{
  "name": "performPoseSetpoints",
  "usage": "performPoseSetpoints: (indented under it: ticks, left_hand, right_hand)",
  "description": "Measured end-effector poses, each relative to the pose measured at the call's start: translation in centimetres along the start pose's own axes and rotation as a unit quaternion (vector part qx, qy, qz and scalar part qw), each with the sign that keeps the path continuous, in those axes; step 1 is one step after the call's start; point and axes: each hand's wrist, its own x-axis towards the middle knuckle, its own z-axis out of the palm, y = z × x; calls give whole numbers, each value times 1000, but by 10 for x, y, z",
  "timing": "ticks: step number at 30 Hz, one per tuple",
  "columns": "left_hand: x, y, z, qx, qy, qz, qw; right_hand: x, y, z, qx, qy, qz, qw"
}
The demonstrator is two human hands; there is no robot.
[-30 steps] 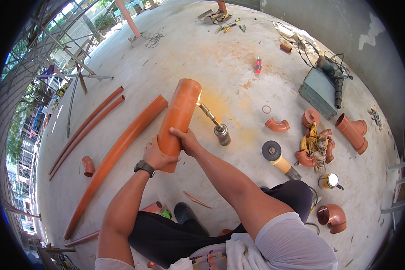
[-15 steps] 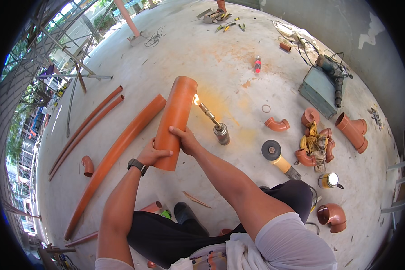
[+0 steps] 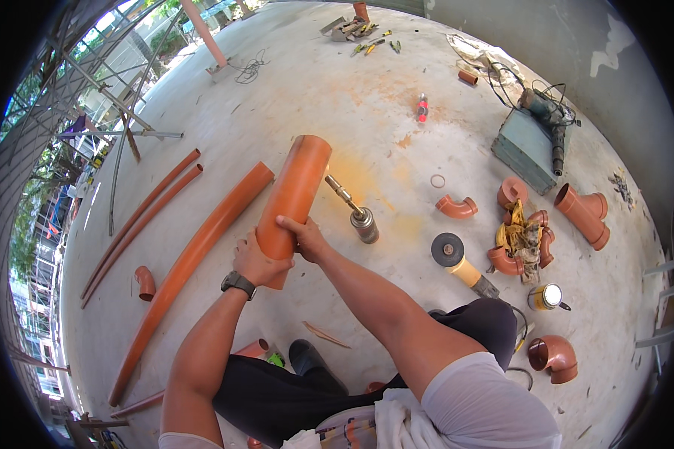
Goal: The person uses a blowtorch to heat the end of an orange PVC pipe, then inserts a smaller pipe fitting into the heated section to join them. The person repeats this process with another pipe segment.
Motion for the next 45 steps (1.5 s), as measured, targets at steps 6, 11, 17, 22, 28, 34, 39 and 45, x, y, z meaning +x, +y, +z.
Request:
performPoseSetpoints:
  ticks: [6,11,17,22,28,34,39,45]
  left_hand:
    - [20,-34,-7,-334,-162,24,928]
    - [25,-50,-10,-386,-222,23,895]
    - [20,-38,-5,-246,-84,43,965]
    - [5,-16,-8,-53,-12,19,998]
    - [23,-31,7,-100,-17,107,989]
    - [27,-46,-8,-439,-222,51,869]
    - [33,-47,5,-418,-188,47,888]
    - [16,-34,-2,-214,-25,89,972]
  right_hand:
    - [1,6,-6,11,-38,22,999]
    - [3,9,-2,20,-63,17,998]
    - [4,4,2,6,-41,20,999]
    - [-2,3,5,-9,-18,29,999]
    - [5,6,-6,10,-12,2,1000]
    - [4,9,-8,36,-53,5,998]
    - [8,5,-4,43,-61,-36,997]
    - [10,4,6,29,-43,-16,999]
